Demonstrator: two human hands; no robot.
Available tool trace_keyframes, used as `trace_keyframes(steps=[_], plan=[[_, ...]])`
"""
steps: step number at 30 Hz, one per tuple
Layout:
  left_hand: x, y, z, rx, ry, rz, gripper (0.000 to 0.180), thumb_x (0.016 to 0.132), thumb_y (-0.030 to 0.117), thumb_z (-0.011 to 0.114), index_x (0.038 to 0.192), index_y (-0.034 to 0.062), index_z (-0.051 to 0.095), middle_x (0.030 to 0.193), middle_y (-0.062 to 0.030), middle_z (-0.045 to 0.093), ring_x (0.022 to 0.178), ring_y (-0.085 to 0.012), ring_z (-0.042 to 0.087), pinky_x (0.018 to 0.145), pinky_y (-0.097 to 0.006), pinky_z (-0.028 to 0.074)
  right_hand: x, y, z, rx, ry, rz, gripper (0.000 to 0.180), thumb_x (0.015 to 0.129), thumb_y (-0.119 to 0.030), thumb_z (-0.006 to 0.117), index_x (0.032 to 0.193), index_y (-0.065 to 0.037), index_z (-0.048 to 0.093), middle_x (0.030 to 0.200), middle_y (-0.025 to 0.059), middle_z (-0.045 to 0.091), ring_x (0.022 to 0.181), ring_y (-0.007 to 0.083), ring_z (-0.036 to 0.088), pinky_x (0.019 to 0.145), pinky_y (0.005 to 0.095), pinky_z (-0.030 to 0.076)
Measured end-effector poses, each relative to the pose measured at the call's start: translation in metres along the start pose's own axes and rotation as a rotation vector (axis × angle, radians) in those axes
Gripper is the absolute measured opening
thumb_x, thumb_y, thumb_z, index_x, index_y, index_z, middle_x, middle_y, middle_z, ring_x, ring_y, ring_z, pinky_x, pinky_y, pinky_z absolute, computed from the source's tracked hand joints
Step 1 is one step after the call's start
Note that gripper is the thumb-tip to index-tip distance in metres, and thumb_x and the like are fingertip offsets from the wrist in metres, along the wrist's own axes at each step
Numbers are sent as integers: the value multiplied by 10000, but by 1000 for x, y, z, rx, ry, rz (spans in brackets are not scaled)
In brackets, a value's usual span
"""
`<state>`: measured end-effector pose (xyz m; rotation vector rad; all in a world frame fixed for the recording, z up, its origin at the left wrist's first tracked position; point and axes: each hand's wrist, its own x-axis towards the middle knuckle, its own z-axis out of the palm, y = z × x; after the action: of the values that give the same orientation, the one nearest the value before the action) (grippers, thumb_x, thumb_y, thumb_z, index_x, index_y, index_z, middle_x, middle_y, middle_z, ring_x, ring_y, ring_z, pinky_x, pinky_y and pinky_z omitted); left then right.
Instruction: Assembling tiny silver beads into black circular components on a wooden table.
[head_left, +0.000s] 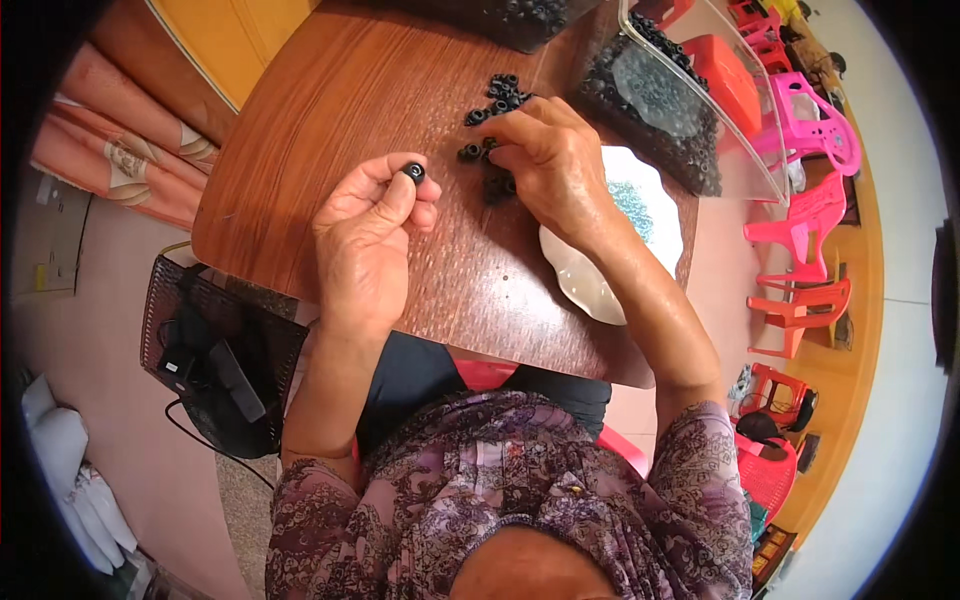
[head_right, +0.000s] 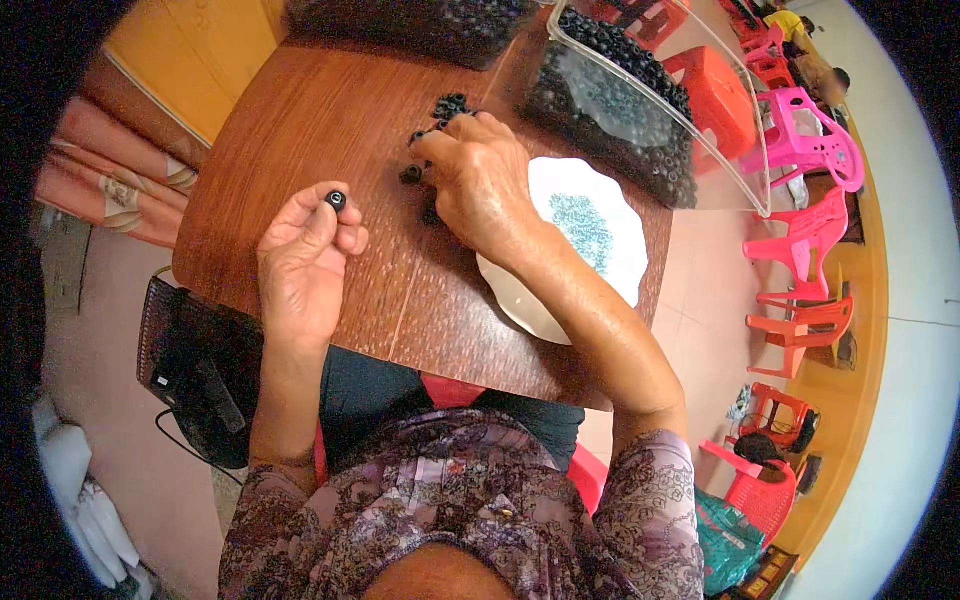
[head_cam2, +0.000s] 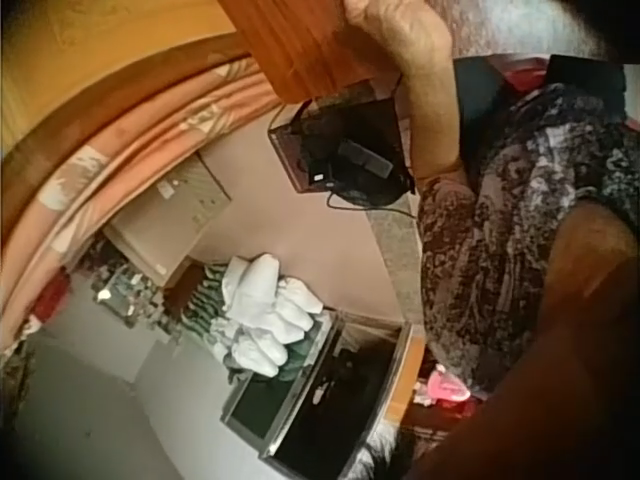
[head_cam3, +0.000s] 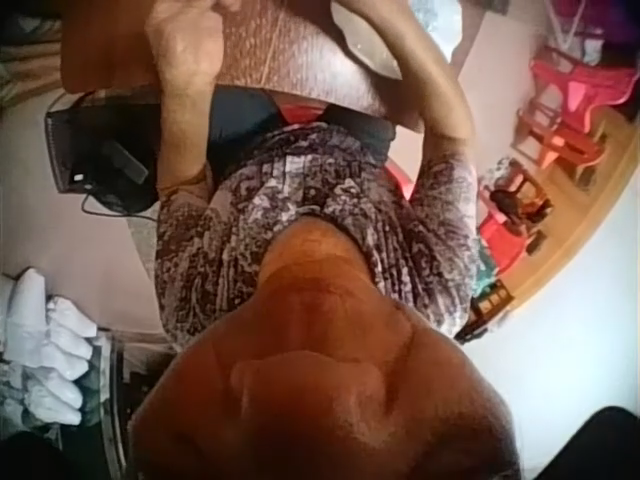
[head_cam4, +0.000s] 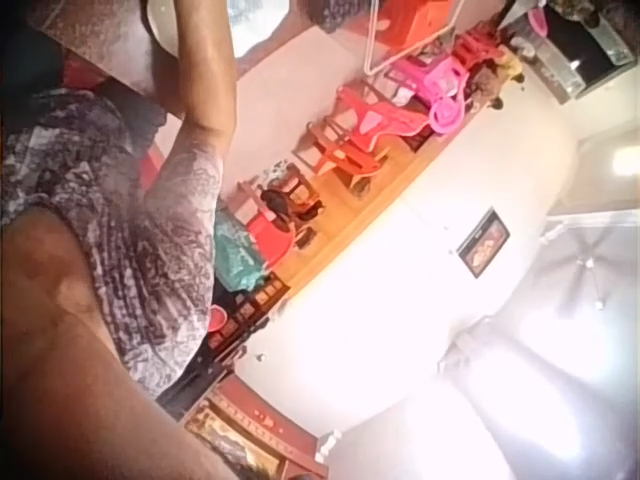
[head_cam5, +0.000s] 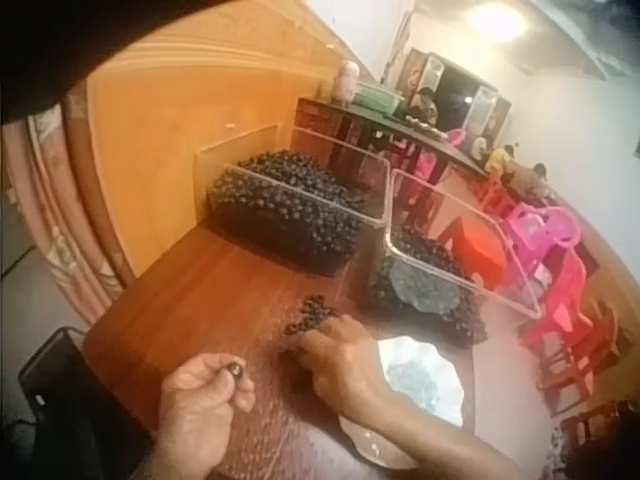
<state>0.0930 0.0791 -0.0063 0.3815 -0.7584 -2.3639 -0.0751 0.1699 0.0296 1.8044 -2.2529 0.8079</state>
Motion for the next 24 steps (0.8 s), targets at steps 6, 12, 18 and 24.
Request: trace_keyframes(steps=[6, 12, 18, 24], plan=[[2, 0, -7, -7, 42, -6, 171, 885, 54, 565, 1022, -48, 577, 860, -99, 606, 757, -135, 561, 661, -234, 442, 11, 2, 20, -197, -123, -134, 243, 622, -51, 704, 860, -89, 677, 784, 87, 583, 773, 279, 549, 692, 370, 445], [3, -1, -8, 9, 62, -4, 173, 887, 68, 568, 1018, -44, 579, 860, -95, 609, 749, -130, 564, 661, -229, 439, 6, 0, 22, -204, -107, -150, 231, 616, -45, 709, 841, -73, 663, 791, 106, 578, 786, 283, 549, 705, 358, 443], [0, -4, 2, 133, 123, 33, 175, 900, 102, 562, 1030, -15, 569, 890, -87, 626, 735, -122, 574, 672, -232, 445, -10, -34, -11, 723, -75, 339, 200, 696, 0, 707, 892, -27, 677, 904, 61, 610, 799, 156, 554, 675, 264, 444], [-16, -19, 35, 5, 80, 21, 176, 918, 113, 540, 1052, -1, 535, 926, -83, 609, 797, -123, 581, 726, -246, 463, -37, -51, -6, 964, 75, 373, 242, 690, 28, 726, 924, -14, 679, 1040, 85, 582, 904, 130, 549, 759, 241, 446]])
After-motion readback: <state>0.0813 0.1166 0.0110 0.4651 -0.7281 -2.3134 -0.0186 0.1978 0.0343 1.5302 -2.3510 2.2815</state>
